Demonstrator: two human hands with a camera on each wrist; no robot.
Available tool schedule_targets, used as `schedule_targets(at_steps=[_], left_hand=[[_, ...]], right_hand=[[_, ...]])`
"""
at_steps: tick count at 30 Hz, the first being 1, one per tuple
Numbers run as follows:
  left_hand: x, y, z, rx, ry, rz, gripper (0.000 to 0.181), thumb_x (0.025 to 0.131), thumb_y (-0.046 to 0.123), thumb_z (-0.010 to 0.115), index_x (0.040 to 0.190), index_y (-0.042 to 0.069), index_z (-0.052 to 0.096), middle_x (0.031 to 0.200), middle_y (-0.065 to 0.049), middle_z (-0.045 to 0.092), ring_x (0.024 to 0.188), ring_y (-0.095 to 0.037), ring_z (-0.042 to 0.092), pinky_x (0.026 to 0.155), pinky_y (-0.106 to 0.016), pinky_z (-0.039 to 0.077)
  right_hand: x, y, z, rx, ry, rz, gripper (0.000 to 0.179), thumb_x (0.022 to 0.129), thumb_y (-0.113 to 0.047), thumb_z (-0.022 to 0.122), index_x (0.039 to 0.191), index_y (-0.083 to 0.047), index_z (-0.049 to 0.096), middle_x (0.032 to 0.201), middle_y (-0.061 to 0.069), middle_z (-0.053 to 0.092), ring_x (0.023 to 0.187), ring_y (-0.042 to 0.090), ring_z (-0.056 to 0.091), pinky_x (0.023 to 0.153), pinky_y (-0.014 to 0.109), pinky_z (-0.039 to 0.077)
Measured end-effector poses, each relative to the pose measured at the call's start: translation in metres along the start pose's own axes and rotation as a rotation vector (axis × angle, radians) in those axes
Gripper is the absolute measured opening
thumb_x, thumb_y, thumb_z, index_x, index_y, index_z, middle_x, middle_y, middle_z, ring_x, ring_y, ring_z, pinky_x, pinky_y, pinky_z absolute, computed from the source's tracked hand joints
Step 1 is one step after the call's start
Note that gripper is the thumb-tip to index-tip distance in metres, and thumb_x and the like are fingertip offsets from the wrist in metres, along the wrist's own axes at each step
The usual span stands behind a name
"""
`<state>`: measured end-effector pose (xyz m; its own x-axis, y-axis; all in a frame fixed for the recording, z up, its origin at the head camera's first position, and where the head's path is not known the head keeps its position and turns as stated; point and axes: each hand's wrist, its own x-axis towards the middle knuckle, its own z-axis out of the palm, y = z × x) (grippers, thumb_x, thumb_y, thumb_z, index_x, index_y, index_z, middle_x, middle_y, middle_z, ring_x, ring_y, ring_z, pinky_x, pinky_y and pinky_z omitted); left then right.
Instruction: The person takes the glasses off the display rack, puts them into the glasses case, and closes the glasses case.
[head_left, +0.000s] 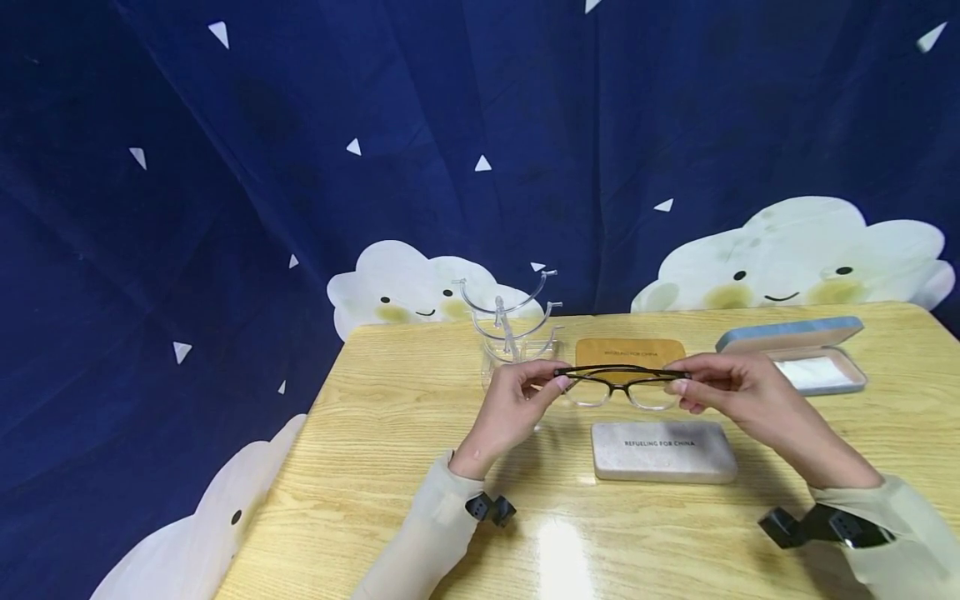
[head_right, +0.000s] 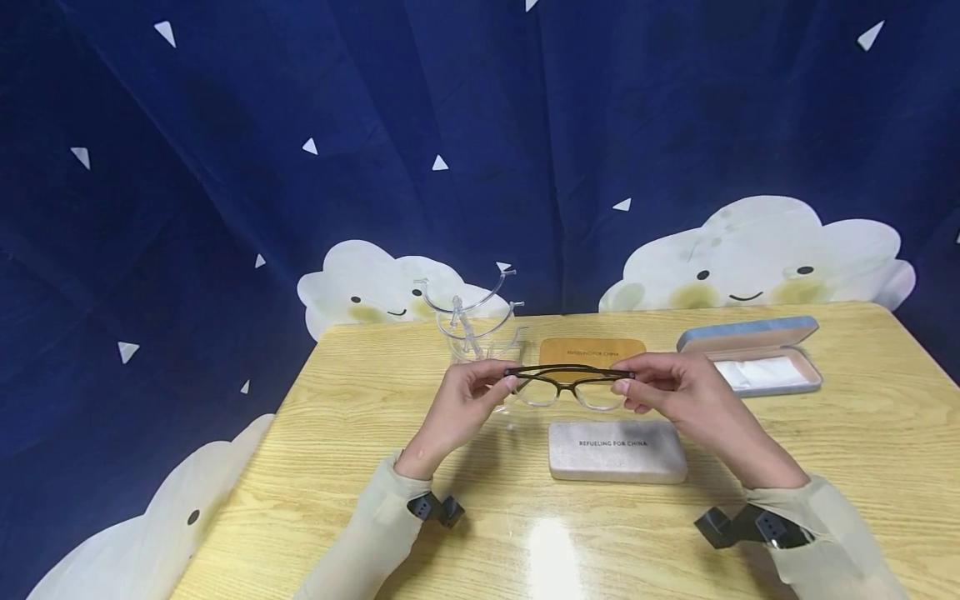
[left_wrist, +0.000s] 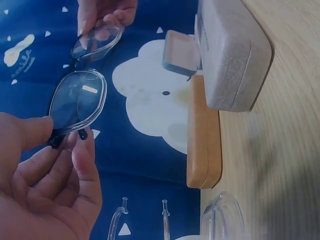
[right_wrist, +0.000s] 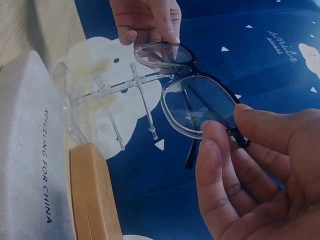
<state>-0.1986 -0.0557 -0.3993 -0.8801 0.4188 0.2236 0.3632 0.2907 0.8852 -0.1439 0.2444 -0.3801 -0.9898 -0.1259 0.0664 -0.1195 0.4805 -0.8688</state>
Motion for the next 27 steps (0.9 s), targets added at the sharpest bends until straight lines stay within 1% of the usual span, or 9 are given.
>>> schedule_targets(at_steps=[4, 9, 12, 15, 19, 21, 23, 25, 27], left_hand=[[0.0, 0.001, -0.001, 0.008, 0.003, 0.001, 0.024, 0.102, 0.02, 0.069, 0.12, 0.006, 0.077, 0.106, -0.009, 0.081, 0.09, -0.012, 0.075, 0.076, -0.02, 0.06], [0.0, 0.0, -0.001, 0.026, -0.001, 0.015, 0.022, 0.102, 0.02, 0.069, 0.117, 0.006, 0.077, 0.106, -0.01, 0.081, 0.092, -0.02, 0.076, 0.077, -0.021, 0.061], [0.0, 0.0, -0.001, 0.03, -0.008, 0.017, 0.021, 0.102, 0.02, 0.069, 0.116, 0.007, 0.078, 0.105, -0.009, 0.081, 0.09, -0.02, 0.076, 0.078, -0.021, 0.06], [0.0, -0.001, 0.002, 0.017, -0.008, 0.002, 0.019, 0.101, 0.02, 0.071, 0.114, 0.008, 0.079, 0.104, -0.008, 0.081, 0.088, -0.02, 0.075, 0.074, -0.02, 0.059], [0.0, -0.003, 0.009, -0.006, -0.005, -0.027, 0.018, 0.1, 0.021, 0.072, 0.112, 0.009, 0.08, 0.099, -0.008, 0.082, 0.08, -0.009, 0.073, 0.067, -0.018, 0.056], [0.001, -0.003, 0.014, -0.023, -0.004, -0.041, 0.019, 0.1, 0.021, 0.073, 0.111, 0.008, 0.08, 0.098, -0.009, 0.082, 0.077, -0.002, 0.071, 0.065, -0.018, 0.056], [0.003, -0.003, 0.02, -0.046, -0.002, -0.052, 0.02, 0.099, 0.022, 0.073, 0.111, 0.007, 0.08, 0.096, -0.01, 0.082, 0.074, 0.002, 0.07, 0.063, -0.018, 0.056], [0.006, -0.002, 0.026, -0.064, 0.006, -0.059, 0.02, 0.098, 0.021, 0.074, 0.11, 0.006, 0.08, 0.094, -0.01, 0.082, 0.073, 0.001, 0.071, 0.062, -0.017, 0.055], [0.01, -0.002, 0.033, -0.076, 0.01, -0.063, 0.019, 0.097, 0.021, 0.075, 0.109, 0.006, 0.081, 0.093, -0.01, 0.082, 0.074, -0.005, 0.075, 0.06, -0.017, 0.055]], right_hand=[[0.001, 0.0, 0.0, 0.002, -0.003, 0.015, 0.034, 0.101, -0.016, 0.07, 0.129, 0.003, 0.069, 0.089, -0.015, 0.077, 0.077, 0.005, 0.073, 0.07, 0.024, 0.062], [0.002, 0.001, 0.0, 0.021, 0.003, 0.002, 0.033, 0.101, -0.015, 0.07, 0.128, 0.005, 0.069, 0.087, -0.015, 0.076, 0.076, 0.005, 0.072, 0.069, 0.024, 0.063], [0.002, 0.002, -0.001, 0.026, 0.009, 0.002, 0.033, 0.102, -0.014, 0.069, 0.127, 0.006, 0.068, 0.087, -0.014, 0.076, 0.077, 0.004, 0.072, 0.07, 0.024, 0.062], [0.002, 0.005, -0.002, 0.025, 0.009, 0.013, 0.034, 0.102, -0.014, 0.068, 0.129, 0.007, 0.067, 0.089, -0.012, 0.076, 0.077, 0.004, 0.073, 0.07, 0.023, 0.062], [0.004, 0.011, -0.006, 0.009, 0.008, 0.042, 0.038, 0.103, -0.014, 0.067, 0.134, 0.007, 0.063, 0.092, -0.012, 0.077, 0.079, 0.003, 0.072, 0.072, 0.022, 0.062], [0.004, 0.016, -0.01, 0.006, 0.02, 0.044, 0.04, 0.103, -0.013, 0.066, 0.136, 0.008, 0.061, 0.092, -0.014, 0.077, 0.079, 0.002, 0.072, 0.071, 0.022, 0.061], [0.005, 0.021, -0.014, 0.012, 0.032, 0.041, 0.04, 0.103, -0.012, 0.066, 0.136, 0.009, 0.06, 0.091, -0.015, 0.076, 0.079, 0.002, 0.072, 0.071, 0.021, 0.061], [0.005, 0.027, -0.019, 0.029, 0.041, 0.045, 0.036, 0.103, -0.014, 0.067, 0.134, 0.004, 0.063, 0.092, -0.017, 0.076, 0.081, 0.002, 0.072, 0.071, 0.021, 0.061], [0.005, 0.035, -0.025, 0.055, 0.049, 0.051, 0.03, 0.103, -0.015, 0.067, 0.13, -0.004, 0.066, 0.094, -0.019, 0.075, 0.082, 0.001, 0.073, 0.071, 0.021, 0.062]])
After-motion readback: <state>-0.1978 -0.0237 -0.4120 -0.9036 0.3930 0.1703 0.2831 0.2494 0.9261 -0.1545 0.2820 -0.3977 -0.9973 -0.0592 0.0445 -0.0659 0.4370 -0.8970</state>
